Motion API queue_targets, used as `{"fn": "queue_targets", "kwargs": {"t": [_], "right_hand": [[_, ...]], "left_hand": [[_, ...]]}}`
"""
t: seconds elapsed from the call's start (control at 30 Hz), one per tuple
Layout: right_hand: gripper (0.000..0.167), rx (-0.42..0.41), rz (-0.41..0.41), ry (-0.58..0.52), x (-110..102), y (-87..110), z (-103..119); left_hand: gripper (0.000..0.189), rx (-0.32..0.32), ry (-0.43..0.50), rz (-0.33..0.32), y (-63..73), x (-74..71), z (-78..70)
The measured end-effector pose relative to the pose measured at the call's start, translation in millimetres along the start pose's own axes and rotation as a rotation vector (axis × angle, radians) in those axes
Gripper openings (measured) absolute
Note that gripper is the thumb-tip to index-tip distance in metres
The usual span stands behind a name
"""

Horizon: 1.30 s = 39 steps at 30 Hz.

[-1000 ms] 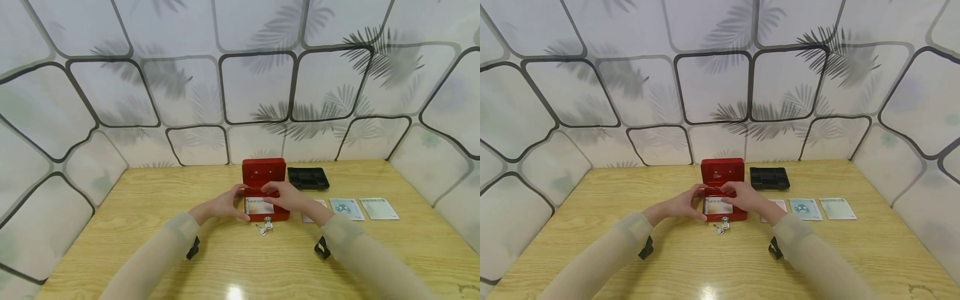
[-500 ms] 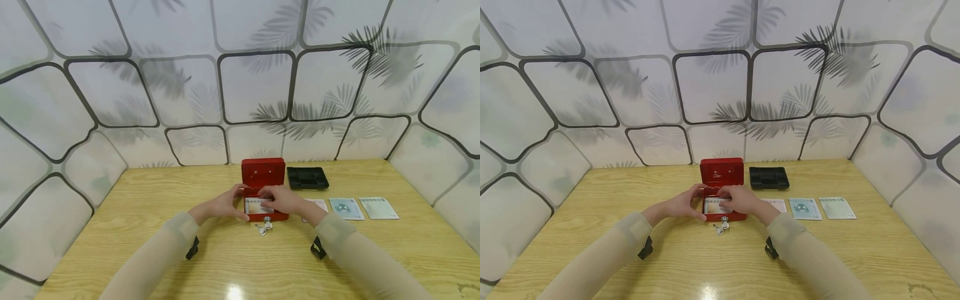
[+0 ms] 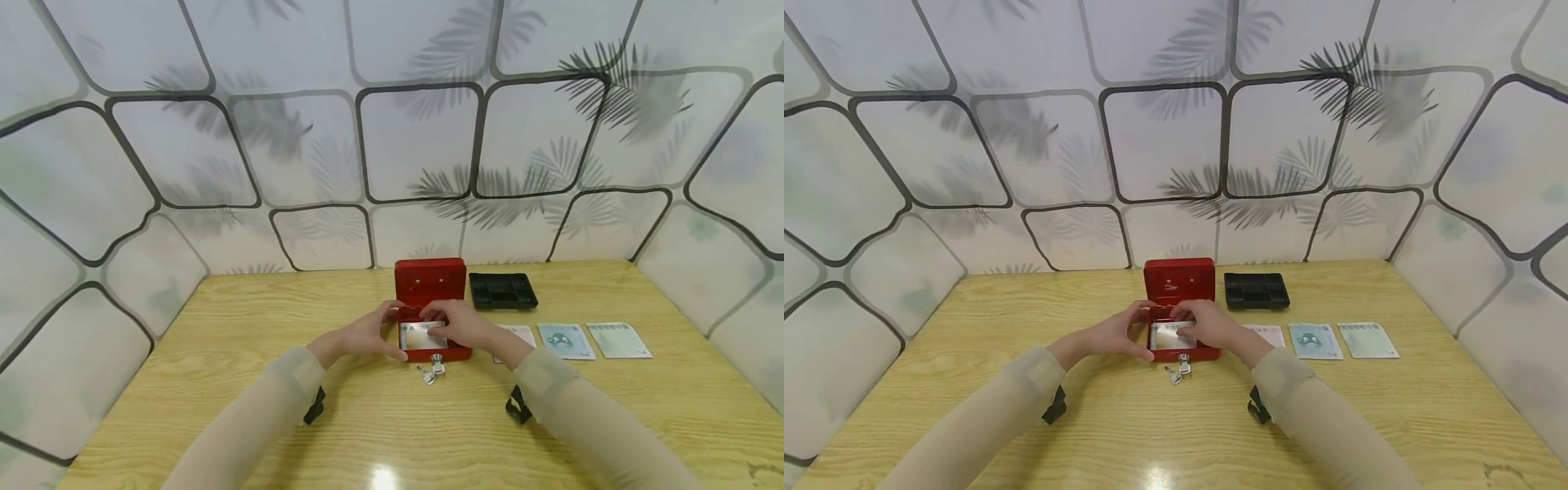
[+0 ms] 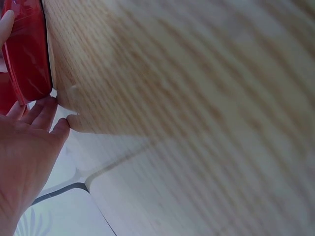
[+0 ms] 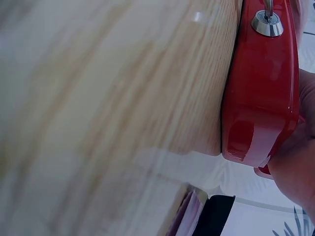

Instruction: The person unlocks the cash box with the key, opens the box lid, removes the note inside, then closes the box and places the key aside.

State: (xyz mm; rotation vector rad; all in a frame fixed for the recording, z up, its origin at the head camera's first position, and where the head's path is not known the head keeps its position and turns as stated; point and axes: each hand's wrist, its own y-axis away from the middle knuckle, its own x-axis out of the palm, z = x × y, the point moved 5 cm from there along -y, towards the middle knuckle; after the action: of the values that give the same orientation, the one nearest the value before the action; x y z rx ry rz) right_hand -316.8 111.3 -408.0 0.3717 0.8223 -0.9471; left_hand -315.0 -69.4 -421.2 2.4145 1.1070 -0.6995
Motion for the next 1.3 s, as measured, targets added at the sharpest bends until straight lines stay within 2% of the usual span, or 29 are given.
{"fn": "queue_targets", "kwargs": {"t": [0.47,0.73,0.9,1.07,1.3], "right_hand": [[0.027,0.016,-0.002,0.063,-1,-0.5,2],[0.023,-0.039,-0.018,0.050,-3,0.3,3],[0.023,-0.049,-0.090,-0.001,-12,1.4,3],[0.024,-0.019,-0.182,-0.057,-25,4.8,3],[0.024,-0.008,-0.243,-0.163,-41,13.7,4]], "left_hand": [[0.090,-0.002,-0.007,-0.001,0.4,0.1,-0.3],[0.089,0.003,-0.002,-0.003,0.7,-0.4,-1.1],[0.088,0.004,0.006,-0.005,0.6,-0.6,-1.0],[0.090,-0.001,0.008,-0.007,0.3,-0.5,-0.3],[0.093,-0.011,0.016,-0.015,0.4,-0.6,-0.2]]}}
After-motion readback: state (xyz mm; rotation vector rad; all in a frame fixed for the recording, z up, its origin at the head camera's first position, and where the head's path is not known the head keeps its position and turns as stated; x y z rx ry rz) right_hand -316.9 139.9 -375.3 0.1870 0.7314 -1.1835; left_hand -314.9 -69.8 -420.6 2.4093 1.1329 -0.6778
